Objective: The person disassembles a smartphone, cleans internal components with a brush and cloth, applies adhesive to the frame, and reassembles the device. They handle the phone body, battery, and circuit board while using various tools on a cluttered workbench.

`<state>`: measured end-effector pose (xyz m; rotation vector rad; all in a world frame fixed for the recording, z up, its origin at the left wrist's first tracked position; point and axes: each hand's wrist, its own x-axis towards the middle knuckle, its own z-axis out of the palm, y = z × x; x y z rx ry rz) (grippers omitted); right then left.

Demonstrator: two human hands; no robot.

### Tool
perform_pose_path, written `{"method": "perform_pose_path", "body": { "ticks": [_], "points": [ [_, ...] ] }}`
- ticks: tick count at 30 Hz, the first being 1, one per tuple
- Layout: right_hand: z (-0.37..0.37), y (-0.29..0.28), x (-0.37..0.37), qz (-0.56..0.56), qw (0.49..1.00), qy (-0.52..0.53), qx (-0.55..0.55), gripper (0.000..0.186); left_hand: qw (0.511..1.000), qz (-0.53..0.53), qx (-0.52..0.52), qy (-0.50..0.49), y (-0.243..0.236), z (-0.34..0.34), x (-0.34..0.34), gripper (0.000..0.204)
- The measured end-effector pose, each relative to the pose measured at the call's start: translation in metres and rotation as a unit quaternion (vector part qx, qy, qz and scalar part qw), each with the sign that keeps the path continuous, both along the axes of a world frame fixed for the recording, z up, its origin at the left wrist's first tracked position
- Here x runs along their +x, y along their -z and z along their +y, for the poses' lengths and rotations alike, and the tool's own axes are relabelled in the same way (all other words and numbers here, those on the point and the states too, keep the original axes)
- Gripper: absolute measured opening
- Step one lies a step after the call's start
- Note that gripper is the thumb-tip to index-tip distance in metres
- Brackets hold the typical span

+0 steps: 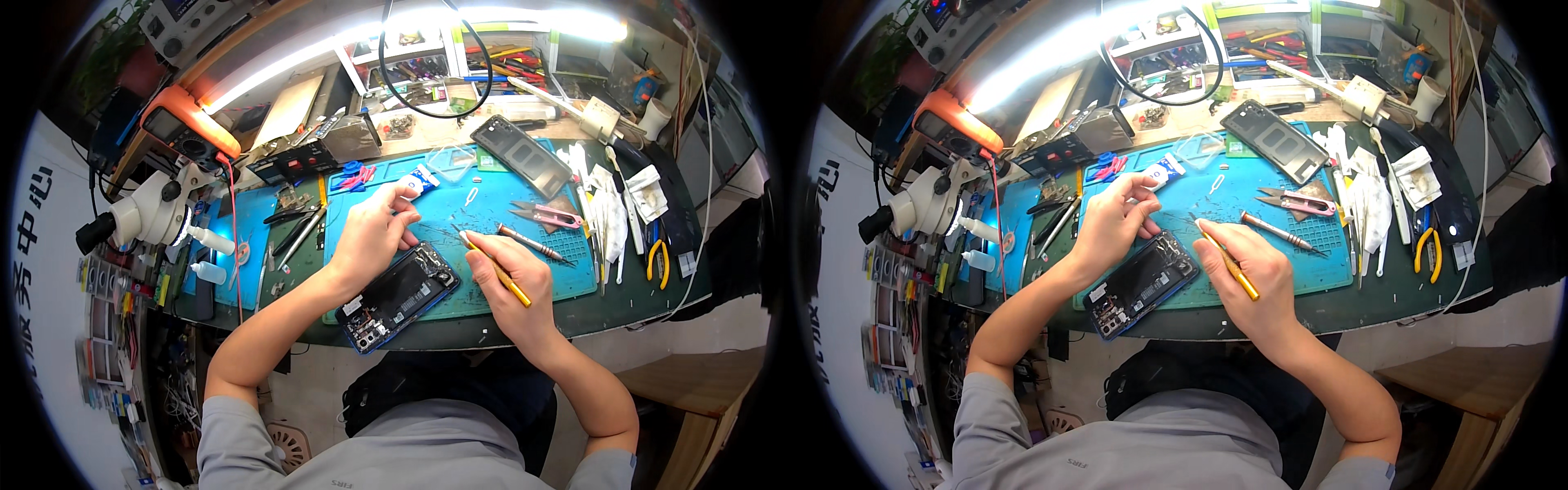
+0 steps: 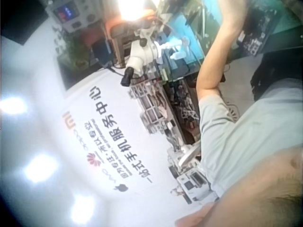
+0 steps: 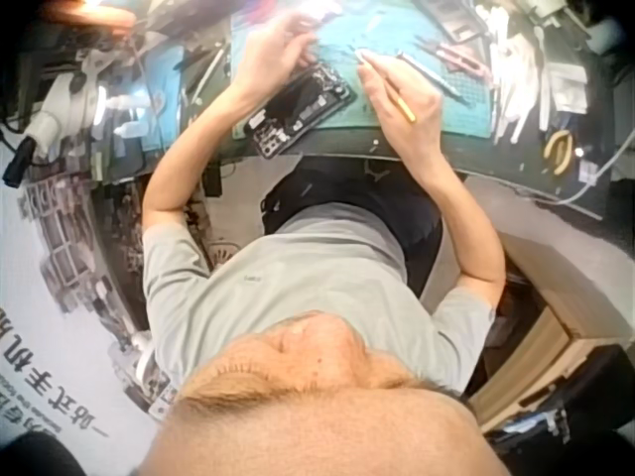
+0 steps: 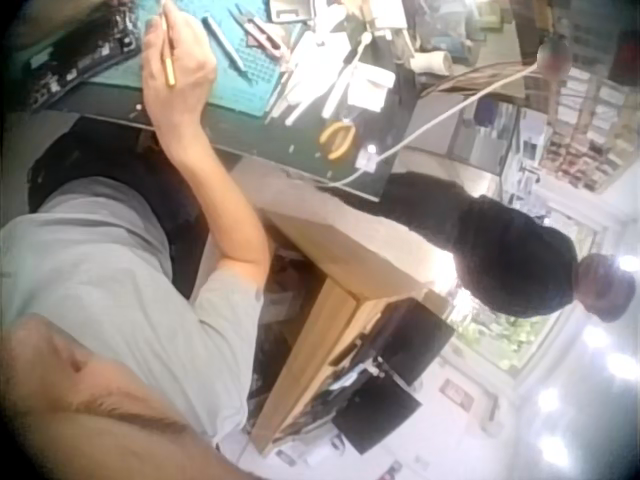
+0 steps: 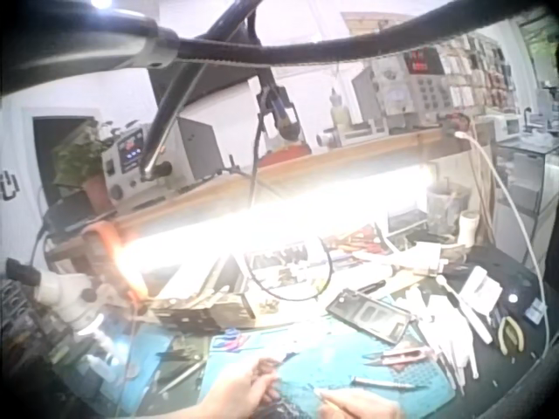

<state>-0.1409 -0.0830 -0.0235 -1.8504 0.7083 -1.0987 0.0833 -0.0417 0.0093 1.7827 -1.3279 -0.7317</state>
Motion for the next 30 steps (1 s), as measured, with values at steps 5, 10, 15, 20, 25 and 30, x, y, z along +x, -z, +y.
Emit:
{"method": "perform_pose_path", "body": {
  "ticks": [5,10,15,20,25,30],
  "points": [
    [-0.001,-0.002,0.000,-0.006,1.000,-0.006,0.017,0.024,0.982,0.187,0.002,-0.029,-0.013,0.013,0.015,0.044],
    [-0.002,0.002,0.004,0.000,1.000,-0.011,0.025,0.025,0.960,0.267,0.048,-0.068,-0.046,0.076,0.042,0.048],
    [0.000,-0.002,-0.003,0.053,0.998,-0.020,-0.003,0.026,0.955,0.210,0.069,-0.200,-0.073,0.187,0.074,0.046],
    [0.005,0.009,-0.004,0.042,0.999,-0.016,0.026,0.030,0.921,0.149,0.096,-0.347,-0.065,0.326,0.106,0.042],
    [0.000,0.022,-0.007,0.064,0.997,-0.028,-0.038,0.035,0.896,0.039,0.107,-0.429,-0.050,0.397,0.113,0.037],
    [-0.003,0.012,-0.004,0.075,0.996,-0.037,-0.043,0.033,0.934,-0.186,0.102,-0.287,-0.040,0.393,0.123,0.040]
  ]
}}
